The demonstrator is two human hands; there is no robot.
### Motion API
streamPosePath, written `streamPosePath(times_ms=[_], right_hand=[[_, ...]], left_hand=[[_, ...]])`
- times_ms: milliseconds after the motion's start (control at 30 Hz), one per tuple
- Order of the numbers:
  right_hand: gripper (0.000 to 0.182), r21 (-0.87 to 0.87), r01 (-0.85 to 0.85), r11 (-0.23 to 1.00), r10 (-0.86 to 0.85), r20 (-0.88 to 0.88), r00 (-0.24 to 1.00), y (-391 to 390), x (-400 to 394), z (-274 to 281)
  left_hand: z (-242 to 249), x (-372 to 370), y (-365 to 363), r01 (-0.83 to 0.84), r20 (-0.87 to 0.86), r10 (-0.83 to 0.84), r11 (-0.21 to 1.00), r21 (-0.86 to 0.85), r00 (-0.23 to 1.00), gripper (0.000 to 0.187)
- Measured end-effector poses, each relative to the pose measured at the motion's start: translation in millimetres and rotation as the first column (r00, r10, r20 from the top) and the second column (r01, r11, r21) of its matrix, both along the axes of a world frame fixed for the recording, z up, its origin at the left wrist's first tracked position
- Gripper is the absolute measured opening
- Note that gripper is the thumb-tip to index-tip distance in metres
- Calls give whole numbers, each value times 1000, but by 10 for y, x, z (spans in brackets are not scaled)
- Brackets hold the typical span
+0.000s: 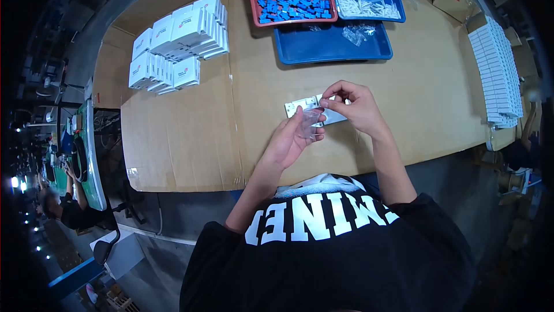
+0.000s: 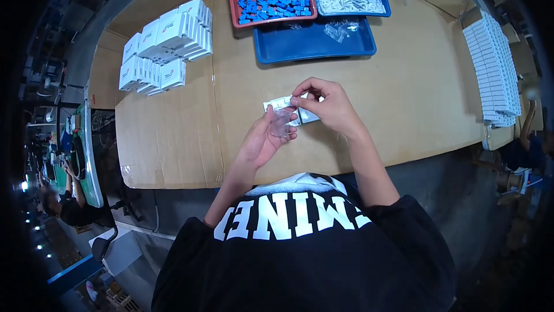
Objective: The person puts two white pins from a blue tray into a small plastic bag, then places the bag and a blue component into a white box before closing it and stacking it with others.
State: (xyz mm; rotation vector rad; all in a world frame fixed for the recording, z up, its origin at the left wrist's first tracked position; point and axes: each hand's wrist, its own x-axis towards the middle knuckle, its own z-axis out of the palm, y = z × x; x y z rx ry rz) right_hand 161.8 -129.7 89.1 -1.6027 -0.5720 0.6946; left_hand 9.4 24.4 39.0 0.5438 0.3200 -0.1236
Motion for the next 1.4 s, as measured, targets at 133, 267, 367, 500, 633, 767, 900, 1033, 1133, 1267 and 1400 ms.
streamPosePath(times_ms=[133, 267, 367, 500, 633, 767, 900, 1033, 1133, 1267, 1400], right_hand=[[12, -93, -204, 975, 215, 135, 967, 28, 75, 123], [10, -169, -287, 943, 307, 103, 946, 85, 121, 240], [10, -195, -408, 892, 447, 236, 863, 126, 190, 262], [14, -123, -546, 829, 559, 216, 800, 167, 200, 306], [25, -109, -578, 809, 587, 94, 804, 201, 204, 364], [39, -147, -591, 793, 604, 59, 795, 255, 176, 311], [53, -297, -674, 677, 703, -10, 711, 333, 56, 380], [53, -291, -677, 676, 707, -5, 707, 321, 137, 311], [50, -296, -679, 672, 714, 14, 700, 322, 122, 325], [44, -337, -777, 532, 737, -267, 621, 320, 78, 352], [42, -181, -808, 561, 790, -173, 588, 211, 258, 213]], left_hand=[[58, 11, -17, 25, -2, -24, 998, 60, 1000, 51], [71, -1, -20, 38, -16, -37, 995, 90, 999, 51], [86, -19, 2, 46, -11, -45, 994, 104, 999, 51], [70, -16, 6, 41, 16, -43, 991, 129, 999, 49], [81, -15, 17, 17, 32, -19, 996, 82, 999, 48], [96, -13, 16, 42, 39, -45, 997, 69, 998, 46], [10, 7, -3, 27, 71, -36, 992, 122, 997, 45], [10, 10, 3, 15, 27, -18, 995, 96, 999, 44], [32, 7, 3, 32, 33, -33, 998, 51, 999, 49], [-13, -3, -12, 89, 10, -91, 988, 126, 996, 57], [11, -19, -86, 91, -52, -84, 986, 138, 995, 55]])
